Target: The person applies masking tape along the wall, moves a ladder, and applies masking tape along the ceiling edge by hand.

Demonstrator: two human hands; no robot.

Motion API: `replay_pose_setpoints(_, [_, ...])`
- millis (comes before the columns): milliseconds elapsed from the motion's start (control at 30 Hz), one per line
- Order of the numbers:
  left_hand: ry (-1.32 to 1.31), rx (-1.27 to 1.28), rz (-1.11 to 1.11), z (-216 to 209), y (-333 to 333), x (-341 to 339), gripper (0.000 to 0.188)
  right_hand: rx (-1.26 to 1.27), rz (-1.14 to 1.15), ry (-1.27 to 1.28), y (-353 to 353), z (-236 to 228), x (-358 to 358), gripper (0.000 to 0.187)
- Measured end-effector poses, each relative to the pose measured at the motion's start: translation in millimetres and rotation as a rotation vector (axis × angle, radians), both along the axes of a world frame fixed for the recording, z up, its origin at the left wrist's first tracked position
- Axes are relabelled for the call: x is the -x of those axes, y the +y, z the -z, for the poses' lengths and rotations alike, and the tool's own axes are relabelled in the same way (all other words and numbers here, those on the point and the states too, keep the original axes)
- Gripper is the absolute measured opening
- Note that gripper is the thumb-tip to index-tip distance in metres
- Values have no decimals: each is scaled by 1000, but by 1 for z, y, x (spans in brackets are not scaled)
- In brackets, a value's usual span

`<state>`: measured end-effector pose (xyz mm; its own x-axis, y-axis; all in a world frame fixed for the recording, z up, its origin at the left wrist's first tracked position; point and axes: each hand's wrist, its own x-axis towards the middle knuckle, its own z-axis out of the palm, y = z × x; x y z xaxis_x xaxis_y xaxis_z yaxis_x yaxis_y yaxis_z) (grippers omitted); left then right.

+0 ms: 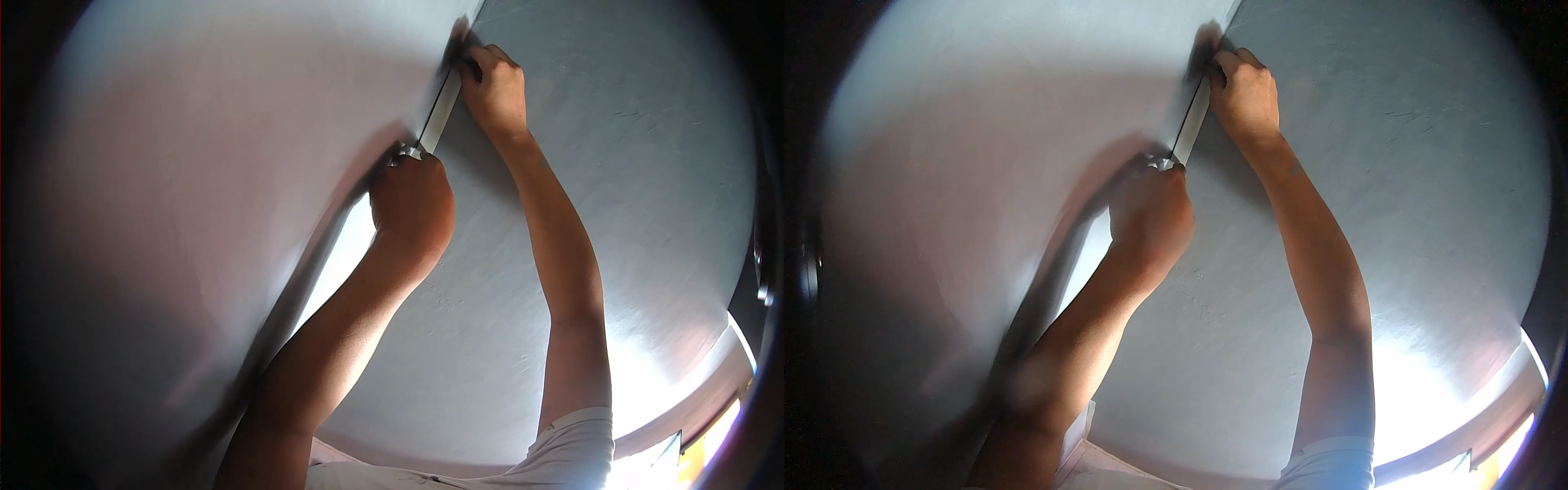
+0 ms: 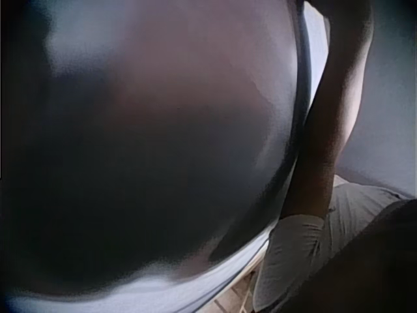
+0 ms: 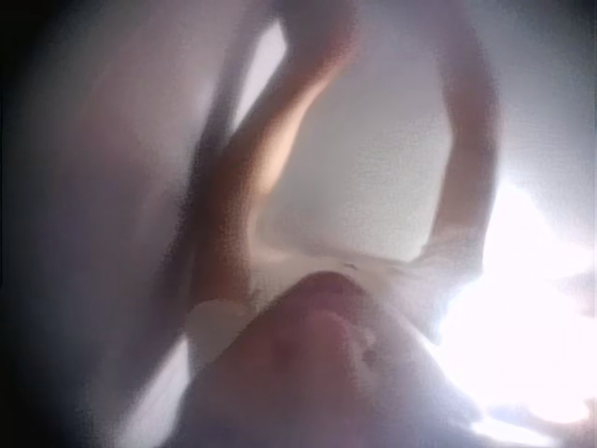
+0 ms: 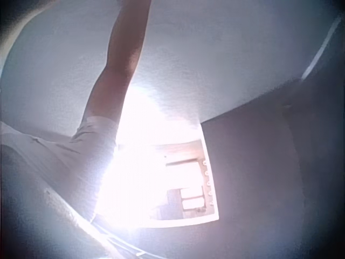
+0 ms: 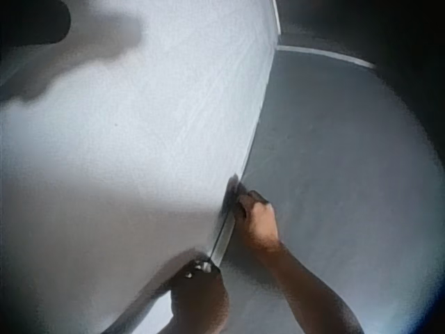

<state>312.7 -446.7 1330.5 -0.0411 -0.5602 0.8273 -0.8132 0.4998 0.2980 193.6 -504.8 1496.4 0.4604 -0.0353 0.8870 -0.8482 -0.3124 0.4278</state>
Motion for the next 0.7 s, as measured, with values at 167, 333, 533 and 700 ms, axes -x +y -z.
replay_pose_setpoints(167, [53,31,29,4,-5,-2,5,-19,22,-28,3,2,-7,14])
replay_pose_setpoints(333, [51,19,57,4,-6,-1,5,-21,-5,-20,2,1,-1,12])
replay_pose_setpoints(533, [47,62,16,4,-3,-1,4,-7,-45,-11,2,0,1,13])
replay_pose_setpoints(700, [39,53,1,5,-2,2,4,1,-42,-17,2,2,2,13])
